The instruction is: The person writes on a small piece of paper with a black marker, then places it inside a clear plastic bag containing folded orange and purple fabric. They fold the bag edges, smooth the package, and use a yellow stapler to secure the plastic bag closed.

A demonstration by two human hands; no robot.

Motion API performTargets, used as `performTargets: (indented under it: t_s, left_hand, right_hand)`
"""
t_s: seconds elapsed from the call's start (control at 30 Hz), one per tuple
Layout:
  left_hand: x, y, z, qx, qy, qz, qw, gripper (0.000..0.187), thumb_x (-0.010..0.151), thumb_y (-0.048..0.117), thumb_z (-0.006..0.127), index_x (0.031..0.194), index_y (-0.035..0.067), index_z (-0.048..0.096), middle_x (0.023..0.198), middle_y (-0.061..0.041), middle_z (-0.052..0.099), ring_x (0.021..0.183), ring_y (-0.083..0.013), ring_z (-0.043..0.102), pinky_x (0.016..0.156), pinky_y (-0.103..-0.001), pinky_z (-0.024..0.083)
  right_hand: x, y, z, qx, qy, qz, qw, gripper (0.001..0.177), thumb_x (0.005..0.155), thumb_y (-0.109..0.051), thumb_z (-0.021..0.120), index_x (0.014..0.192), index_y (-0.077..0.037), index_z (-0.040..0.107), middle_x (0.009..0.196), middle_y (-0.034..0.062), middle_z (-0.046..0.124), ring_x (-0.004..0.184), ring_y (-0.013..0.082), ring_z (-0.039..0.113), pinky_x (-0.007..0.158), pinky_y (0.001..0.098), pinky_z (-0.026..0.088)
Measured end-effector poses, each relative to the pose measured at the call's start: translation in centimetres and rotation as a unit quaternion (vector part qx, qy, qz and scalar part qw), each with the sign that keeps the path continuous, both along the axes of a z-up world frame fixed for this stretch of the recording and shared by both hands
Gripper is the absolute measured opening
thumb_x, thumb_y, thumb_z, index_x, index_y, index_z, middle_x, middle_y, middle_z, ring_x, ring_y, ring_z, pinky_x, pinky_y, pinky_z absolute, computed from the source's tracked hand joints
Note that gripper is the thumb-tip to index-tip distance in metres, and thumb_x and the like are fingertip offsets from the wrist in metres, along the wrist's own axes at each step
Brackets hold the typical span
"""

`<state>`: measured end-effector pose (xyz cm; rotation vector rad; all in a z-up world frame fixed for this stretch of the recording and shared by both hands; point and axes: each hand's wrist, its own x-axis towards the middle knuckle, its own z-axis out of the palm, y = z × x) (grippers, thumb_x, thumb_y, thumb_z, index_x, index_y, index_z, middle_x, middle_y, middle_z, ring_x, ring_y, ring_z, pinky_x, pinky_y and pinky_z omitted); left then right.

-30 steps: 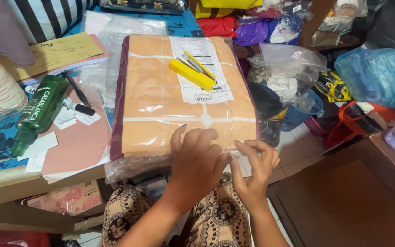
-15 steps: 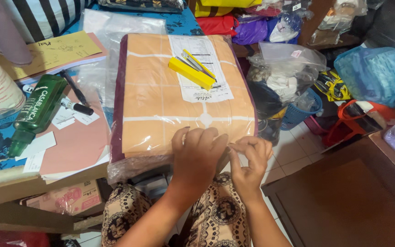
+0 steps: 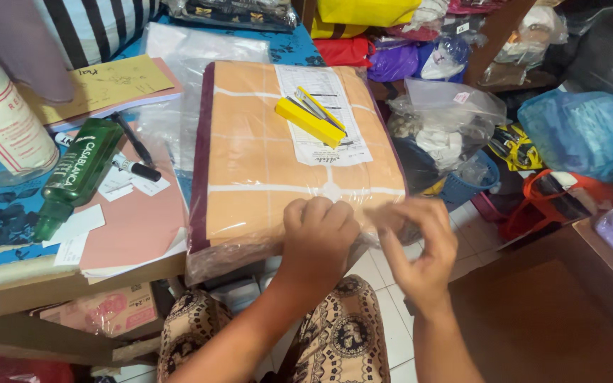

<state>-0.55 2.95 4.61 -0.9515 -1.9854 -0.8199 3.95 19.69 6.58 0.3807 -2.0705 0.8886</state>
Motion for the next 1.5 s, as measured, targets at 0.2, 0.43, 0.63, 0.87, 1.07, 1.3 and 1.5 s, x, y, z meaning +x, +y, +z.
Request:
performTargets:
  t_s: [0.2, 0.43, 0.63, 0.87, 1.07, 1.3, 1.5]
  left_hand:
    - [0.1, -0.1, -0.4, 0.016, 0.001, 0.001, 1.000, 0.008, 0.081, 0.010, 0.063, 0.089, 0.011, 0.064, 0.103, -0.004, 0.059, 0.104, -0.0261, 0.053, 0.099, -0.048, 0.037]
    - [0.2, -0.5, -0.3, 0.016, -0.021, -0.013, 1.000, 0.018, 0.083, 0.009, 0.063, 0.100, 0.009, 0.065, 0.102, -0.006, 0.057, 0.103, -0.0266, 0.054, 0.100, -0.046, 0.038]
    - [0.3, -1.3, -0.6, 0.025, -0.010, -0.030, 0.999, 0.030, 0.085, 0.010, 0.062, 0.114, 0.004, 0.064, 0.115, -0.007, 0.060, 0.110, -0.0260, 0.055, 0.102, -0.044, 0.037]
    - [-0.2, -0.8, -1.6, -0.021, -0.020, -0.031, 0.999, 0.017, 0.085, 0.014, 0.059, 0.102, 0.008, 0.062, 0.104, -0.006, 0.056, 0.105, -0.0258, 0.054, 0.098, -0.043, 0.038]
    - [-0.4, 0.0, -2.7, -0.036, -0.049, -0.039, 0.997, 0.010, 0.087, 0.015, 0.059, 0.096, 0.010, 0.057, 0.100, -0.008, 0.053, 0.105, -0.0283, 0.053, 0.096, -0.043, 0.039]
    - [-0.1, -0.1, -2.3, -0.008, -0.047, -0.037, 0.998, 0.010, 0.088, 0.013, 0.057, 0.098, 0.010, 0.056, 0.103, -0.007, 0.054, 0.107, -0.0284, 0.053, 0.098, -0.043, 0.039]
    - [-0.1, -0.1, -2.2, -0.022, -0.059, -0.031, 0.998, 0.009, 0.088, 0.014, 0.058, 0.097, 0.011, 0.056, 0.101, -0.008, 0.054, 0.105, -0.0283, 0.054, 0.096, -0.043, 0.040]
  right_hand:
    - [-7.7, -2.5, 4.3, 0.144, -0.024, 0.013, 0.989, 0.047, 0.088, -0.014, 0.076, 0.129, 0.002, 0.062, 0.127, 0.0212, 0.061, 0.121, 0.0384, 0.057, 0.100, 0.0436, 0.048]
    - [-13.3, -3.5, 6.3, 0.198, -0.213, -0.018, 0.957, 0.059, 0.085, -0.030, 0.076, 0.134, -0.001, 0.063, 0.111, 0.0202, 0.067, 0.106, 0.0366, 0.064, 0.094, 0.0433, 0.050]
    - [-6.7, 2.0, 3.7, -0.067, -0.200, 0.141, 0.967, 0.059, 0.097, -0.025, 0.066, 0.145, 0.006, 0.052, 0.130, 0.0143, 0.065, 0.116, 0.0240, 0.064, 0.100, 0.0374, 0.050]
    - [4.5, 5.2, -3.2, -0.481, -0.245, 0.389, 0.747, 0.082, 0.081, -0.027, 0.078, 0.148, 0.004, 0.042, 0.114, 0.0198, 0.058, 0.095, 0.0282, 0.061, 0.069, 0.0381, 0.053]
    - [4.6, 4.0, -12.2, -0.540, -0.214, 0.264, 0.770, 0.054, 0.085, -0.012, 0.078, 0.128, 0.003, 0.051, 0.102, 0.0121, 0.057, 0.088, 0.0196, 0.058, 0.072, 0.0320, 0.049]
    - [1.3, 1.6, -8.5, -0.148, -0.002, -0.009, 0.989, 0.032, 0.083, 0.005, 0.077, 0.109, -0.006, 0.061, 0.120, 0.0105, 0.069, 0.101, 0.0158, 0.064, 0.083, 0.0290, 0.052]
    - [-0.4, -0.5, -6.6, -0.003, 0.045, -0.073, 0.996, 0.033, 0.079, 0.001, 0.083, 0.106, -0.004, 0.063, 0.115, 0.0124, 0.073, 0.101, 0.0239, 0.067, 0.088, 0.0341, 0.053]
